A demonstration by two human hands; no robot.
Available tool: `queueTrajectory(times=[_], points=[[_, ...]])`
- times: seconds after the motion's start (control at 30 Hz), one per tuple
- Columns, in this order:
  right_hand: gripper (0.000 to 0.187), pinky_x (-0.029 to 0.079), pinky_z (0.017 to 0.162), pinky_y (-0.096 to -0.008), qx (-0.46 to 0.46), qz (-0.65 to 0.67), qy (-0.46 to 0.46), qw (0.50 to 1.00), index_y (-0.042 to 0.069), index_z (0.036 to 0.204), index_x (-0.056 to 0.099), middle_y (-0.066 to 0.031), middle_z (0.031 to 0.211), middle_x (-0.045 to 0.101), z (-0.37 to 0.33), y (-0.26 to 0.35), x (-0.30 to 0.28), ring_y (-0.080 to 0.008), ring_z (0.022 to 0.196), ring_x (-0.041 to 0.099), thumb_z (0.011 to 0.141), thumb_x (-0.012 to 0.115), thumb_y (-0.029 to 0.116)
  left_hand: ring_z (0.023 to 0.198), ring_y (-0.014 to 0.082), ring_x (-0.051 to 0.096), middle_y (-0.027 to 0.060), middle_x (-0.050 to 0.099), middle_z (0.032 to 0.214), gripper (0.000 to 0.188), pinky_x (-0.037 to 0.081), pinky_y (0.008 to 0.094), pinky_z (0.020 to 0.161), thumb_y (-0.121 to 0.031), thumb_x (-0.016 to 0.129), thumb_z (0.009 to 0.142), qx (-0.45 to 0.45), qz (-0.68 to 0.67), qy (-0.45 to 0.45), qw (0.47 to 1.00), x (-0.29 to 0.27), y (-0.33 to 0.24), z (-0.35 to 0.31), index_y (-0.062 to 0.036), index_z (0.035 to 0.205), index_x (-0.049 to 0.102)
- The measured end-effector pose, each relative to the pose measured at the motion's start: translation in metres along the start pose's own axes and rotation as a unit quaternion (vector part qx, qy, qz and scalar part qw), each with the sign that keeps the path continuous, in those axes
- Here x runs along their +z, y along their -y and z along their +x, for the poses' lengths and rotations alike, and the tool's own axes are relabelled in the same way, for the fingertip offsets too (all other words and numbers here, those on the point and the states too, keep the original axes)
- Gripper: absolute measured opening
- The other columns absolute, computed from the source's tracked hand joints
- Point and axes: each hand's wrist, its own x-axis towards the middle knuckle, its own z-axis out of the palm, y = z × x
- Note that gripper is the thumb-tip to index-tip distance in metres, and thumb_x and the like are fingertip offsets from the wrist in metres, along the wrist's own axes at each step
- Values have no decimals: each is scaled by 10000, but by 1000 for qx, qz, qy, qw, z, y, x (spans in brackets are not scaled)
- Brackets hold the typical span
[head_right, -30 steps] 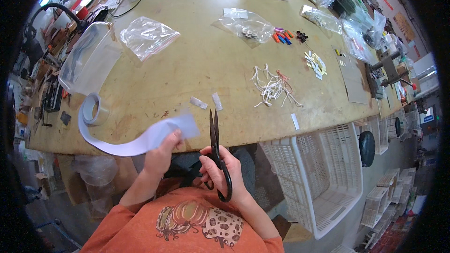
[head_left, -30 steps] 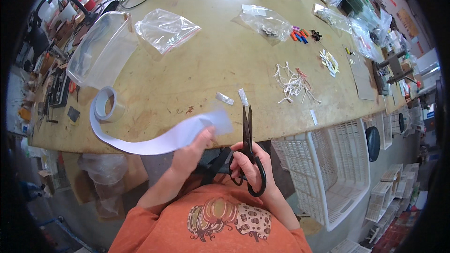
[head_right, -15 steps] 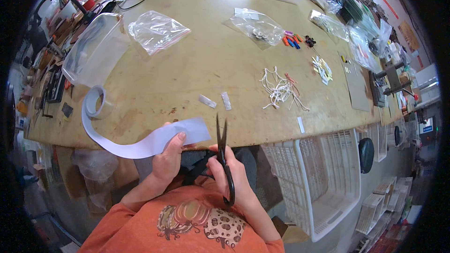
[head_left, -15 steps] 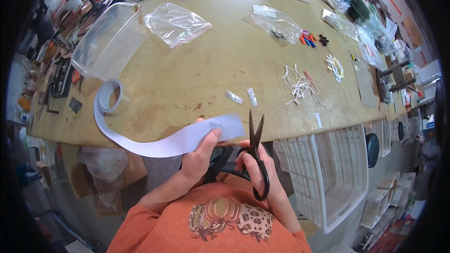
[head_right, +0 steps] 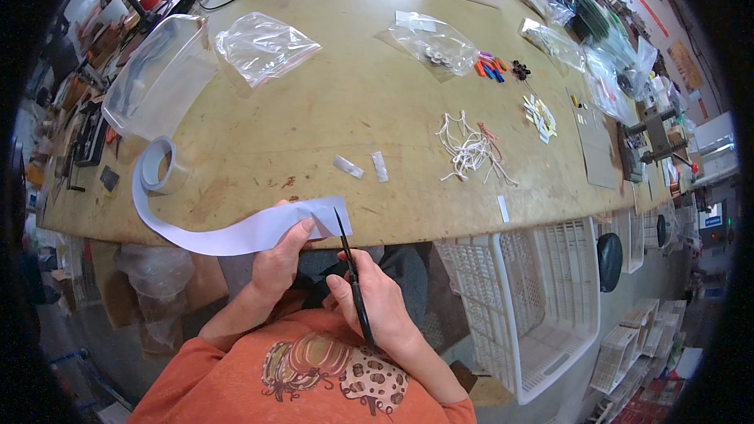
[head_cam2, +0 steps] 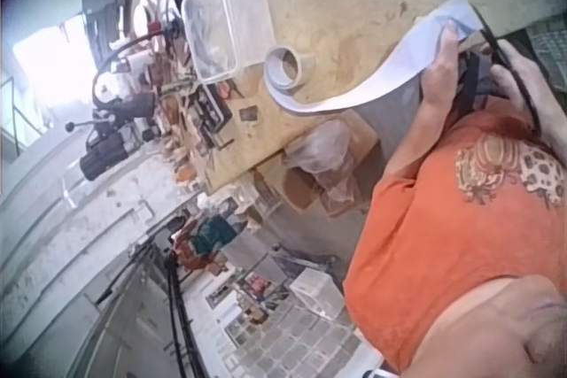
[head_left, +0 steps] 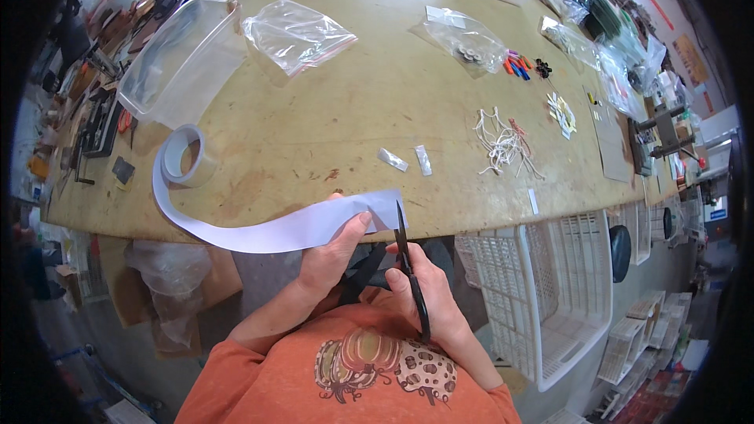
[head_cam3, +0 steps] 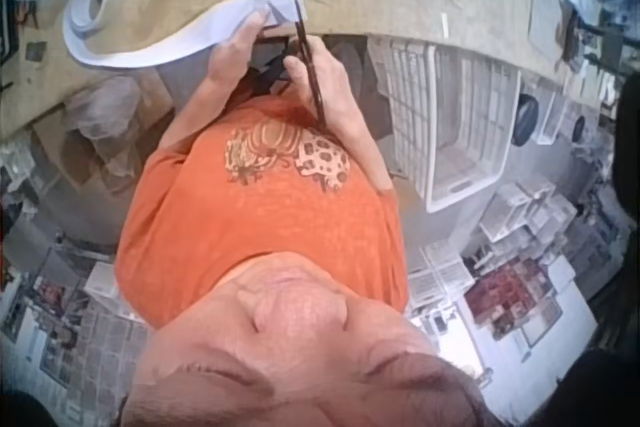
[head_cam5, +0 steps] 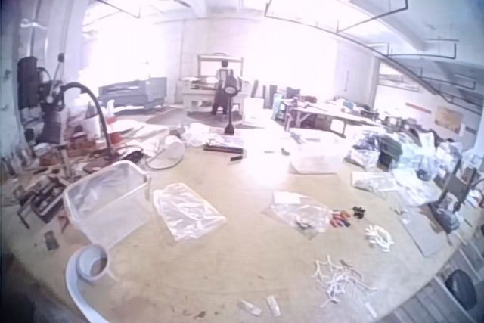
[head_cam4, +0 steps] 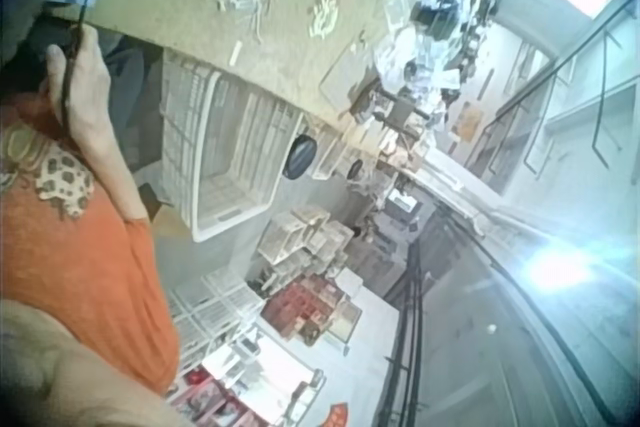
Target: The person ties knots in white cords, threads small cylindrical components onto them, and cuts pieces of white tape with scissors. The cords and components are handled one at a time on a cluttered workbench.
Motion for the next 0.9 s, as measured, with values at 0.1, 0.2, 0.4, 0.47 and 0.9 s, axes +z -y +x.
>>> queueTrajectory(times=[0.1,0.2,0.4,0.47,0.9], points=[[333,496,636,-360,32,43,7,999,8,1139,505,-142,770,612,0,-2,0,-306,688,634,906,594,228,757,69,546,-4,597,810,88,449,220,682,-103,608,903,-3,-11,-7,1000,-2,-1,2,-16,902,596],[324,495,641,-360,41,53,6,998,12,1138,504,-142,773,612,0,-5,0,-304,699,636,911,587,229,754,70,548,5,609,823,91,450,222,682,-104,611,902,14,-38,-5,999,-2,-4,5,-13,909,604],[321,496,637,-356,29,46,12,998,14,1139,500,-143,769,615,1,-8,3,-295,704,644,916,583,229,735,56,525,-11,588,805,95,434,213,650,-117,615,904,7,-29,-1,1000,0,-6,5,-26,890,589],[317,498,627,-353,38,57,17,998,13,1137,496,-139,756,615,1,-4,4,-290,685,648,916,584,223,717,47,504,-24,568,786,103,417,204,631,-123,617,905,4,4,1,1000,0,-9,5,-35,872,576],[315,501,613,-380,-21,-11,-24,999,15,1110,493,-154,733,619,6,-1,10,-323,660,646,900,604,222,710,39,485,-35,550,776,92,400,197,615,-111,622,902,-3,-22,-9,1000,2,-3,4,-37,873,576]])
